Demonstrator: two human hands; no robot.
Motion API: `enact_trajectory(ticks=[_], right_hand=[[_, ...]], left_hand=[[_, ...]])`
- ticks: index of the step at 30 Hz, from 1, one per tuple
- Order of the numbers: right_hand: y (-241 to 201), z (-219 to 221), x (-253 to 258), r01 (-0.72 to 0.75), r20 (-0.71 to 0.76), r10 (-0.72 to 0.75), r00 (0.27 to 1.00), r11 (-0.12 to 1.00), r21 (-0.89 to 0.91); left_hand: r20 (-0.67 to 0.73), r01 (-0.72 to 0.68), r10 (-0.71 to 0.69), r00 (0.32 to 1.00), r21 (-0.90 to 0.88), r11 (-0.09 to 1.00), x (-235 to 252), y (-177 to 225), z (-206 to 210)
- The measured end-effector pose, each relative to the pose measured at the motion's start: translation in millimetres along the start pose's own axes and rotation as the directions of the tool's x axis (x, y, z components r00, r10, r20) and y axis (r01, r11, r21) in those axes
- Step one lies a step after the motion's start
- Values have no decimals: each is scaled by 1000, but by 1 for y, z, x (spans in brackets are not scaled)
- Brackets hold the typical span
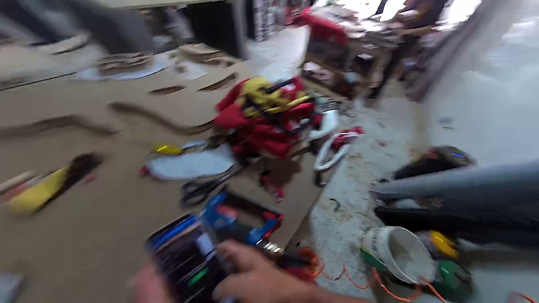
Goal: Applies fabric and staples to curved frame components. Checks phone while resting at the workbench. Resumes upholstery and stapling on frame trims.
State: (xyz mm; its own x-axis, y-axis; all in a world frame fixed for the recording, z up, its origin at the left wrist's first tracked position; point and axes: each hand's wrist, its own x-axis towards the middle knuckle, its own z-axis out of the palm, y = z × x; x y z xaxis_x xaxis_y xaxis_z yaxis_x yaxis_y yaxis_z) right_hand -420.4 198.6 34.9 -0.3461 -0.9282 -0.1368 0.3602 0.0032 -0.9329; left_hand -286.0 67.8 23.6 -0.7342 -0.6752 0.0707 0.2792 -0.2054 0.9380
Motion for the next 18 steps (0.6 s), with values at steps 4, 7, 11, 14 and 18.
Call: enact_trajectory(ticks=[4, 7, 11, 14, 18], right_hand=[[7, -3, 7, -113, 55, 111, 992, 993, 18], [13, 1, 12, -156, 7, 156, 988, 988, -11], [15, 1, 17, -199, 45, 198, 979, 980, 27], [18, 1, 19, -237, 59, 234, 970, 971, 44], [21, -1, 19, -264, 45, 261, 964, 963, 54]], left_hand=[[-93, 81, -91, 991, -105, 991, 3, -5, 14], [-87, 101, -117, 989, -169, 980, -1, -10, 3], [-143, 136, -151, 978, -113, 984, -7, -11, -6], [-155, 143, -153, 976, -74, 987, -9, -12, -12], [-152, 166, -175, 973, -67, 984, -9, -12, -13]])
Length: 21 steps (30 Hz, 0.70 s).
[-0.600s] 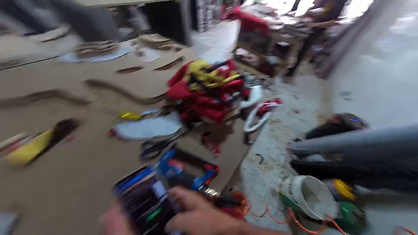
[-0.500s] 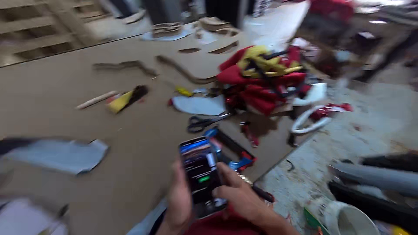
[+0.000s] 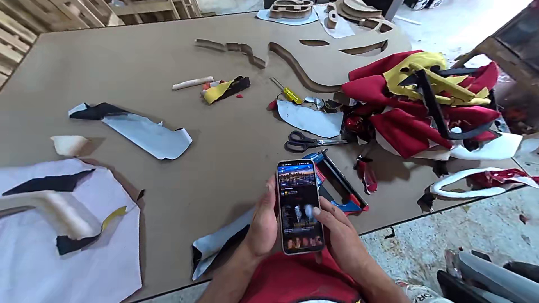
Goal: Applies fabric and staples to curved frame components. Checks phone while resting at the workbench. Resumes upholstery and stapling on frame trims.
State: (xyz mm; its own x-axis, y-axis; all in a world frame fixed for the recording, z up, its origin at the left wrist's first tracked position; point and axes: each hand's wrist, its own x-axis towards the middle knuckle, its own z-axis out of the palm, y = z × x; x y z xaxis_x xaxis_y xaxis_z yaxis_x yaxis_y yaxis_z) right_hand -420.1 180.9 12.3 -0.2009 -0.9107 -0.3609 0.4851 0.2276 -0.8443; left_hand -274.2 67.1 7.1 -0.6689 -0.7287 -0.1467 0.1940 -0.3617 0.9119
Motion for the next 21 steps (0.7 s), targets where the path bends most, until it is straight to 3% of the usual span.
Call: enact_trajectory(ticks=[21], right_hand=[[-4, -7, -1, -36, -24, 35, 999, 999, -3]], left_hand=[[34, -8, 8, 999, 19, 1000, 5, -4, 0]])
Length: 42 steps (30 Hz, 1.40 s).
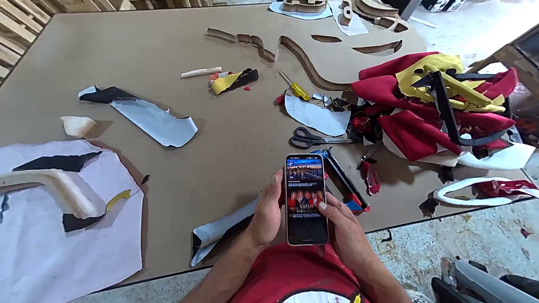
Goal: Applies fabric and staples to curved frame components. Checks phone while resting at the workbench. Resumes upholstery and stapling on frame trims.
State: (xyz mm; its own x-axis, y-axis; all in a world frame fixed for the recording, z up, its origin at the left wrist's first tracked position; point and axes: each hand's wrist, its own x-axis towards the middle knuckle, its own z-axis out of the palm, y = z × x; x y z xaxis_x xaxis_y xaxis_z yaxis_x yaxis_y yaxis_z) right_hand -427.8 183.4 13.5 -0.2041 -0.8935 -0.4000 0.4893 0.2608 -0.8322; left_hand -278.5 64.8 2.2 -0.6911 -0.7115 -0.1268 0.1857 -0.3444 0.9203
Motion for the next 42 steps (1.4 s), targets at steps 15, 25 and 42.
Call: enact_trajectory(ticks=[15, 25, 42], right_hand=[[4, -5, -2, 61, 83, -57, 995, 997, -55], [13, -8, -6, 119, 148, -90, 985, 972, -204], [11, -11, 0, 138, 205, -91, 975, 964, -228]], left_hand=[[-68, -59, 63, 996, 67, 996, -9, 0, -2], [-237, -124, 170, 957, 199, 972, -8, 17, 3], [-250, -132, 178, 952, 191, 973, -1, 16, -1]])
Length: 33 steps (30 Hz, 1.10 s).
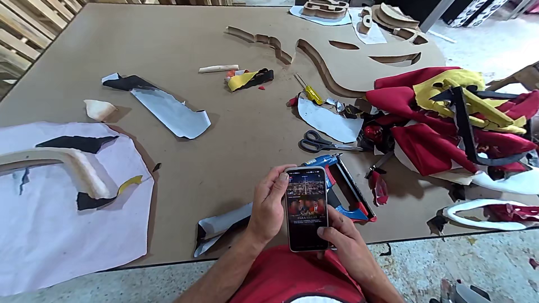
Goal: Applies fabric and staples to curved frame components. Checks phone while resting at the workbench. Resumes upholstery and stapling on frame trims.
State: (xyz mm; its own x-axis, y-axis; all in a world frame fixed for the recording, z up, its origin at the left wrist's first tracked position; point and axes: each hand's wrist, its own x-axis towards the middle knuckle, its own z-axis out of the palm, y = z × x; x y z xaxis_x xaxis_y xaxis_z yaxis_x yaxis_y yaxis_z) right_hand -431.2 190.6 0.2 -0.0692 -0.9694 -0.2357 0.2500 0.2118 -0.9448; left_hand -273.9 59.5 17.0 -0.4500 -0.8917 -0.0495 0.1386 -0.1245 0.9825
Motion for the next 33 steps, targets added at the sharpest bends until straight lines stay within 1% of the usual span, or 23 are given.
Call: enact_trajectory(ticks=[7, 18, 23, 27, 33], right_hand=[[-2, 0, 4, -38, -4, 38, 999, 999, -12], [-2, 0, 7, -29, 13, 29, 1000, 999, -22], [-1, 2, 6, -28, -29, 27, 999, 998, -54], [0, 2, 3, -39, -53, 38, 998, 999, -17], [2, 4, -1, -53, -102, 50, 994, 998, -32]], left_hand=[[-3, -1, 1, 1000, -4, 1000, 4, -3, -3], [-16, 27, -27, 999, -38, 999, 5, -4, -5], [-13, 23, -23, 1000, -60, 998, 5, -6, -4], [-3, 44, -44, 999, -71, 997, 5, -7, -3], [13, 63, -62, 998, -60, 996, 4, -9, -3]])
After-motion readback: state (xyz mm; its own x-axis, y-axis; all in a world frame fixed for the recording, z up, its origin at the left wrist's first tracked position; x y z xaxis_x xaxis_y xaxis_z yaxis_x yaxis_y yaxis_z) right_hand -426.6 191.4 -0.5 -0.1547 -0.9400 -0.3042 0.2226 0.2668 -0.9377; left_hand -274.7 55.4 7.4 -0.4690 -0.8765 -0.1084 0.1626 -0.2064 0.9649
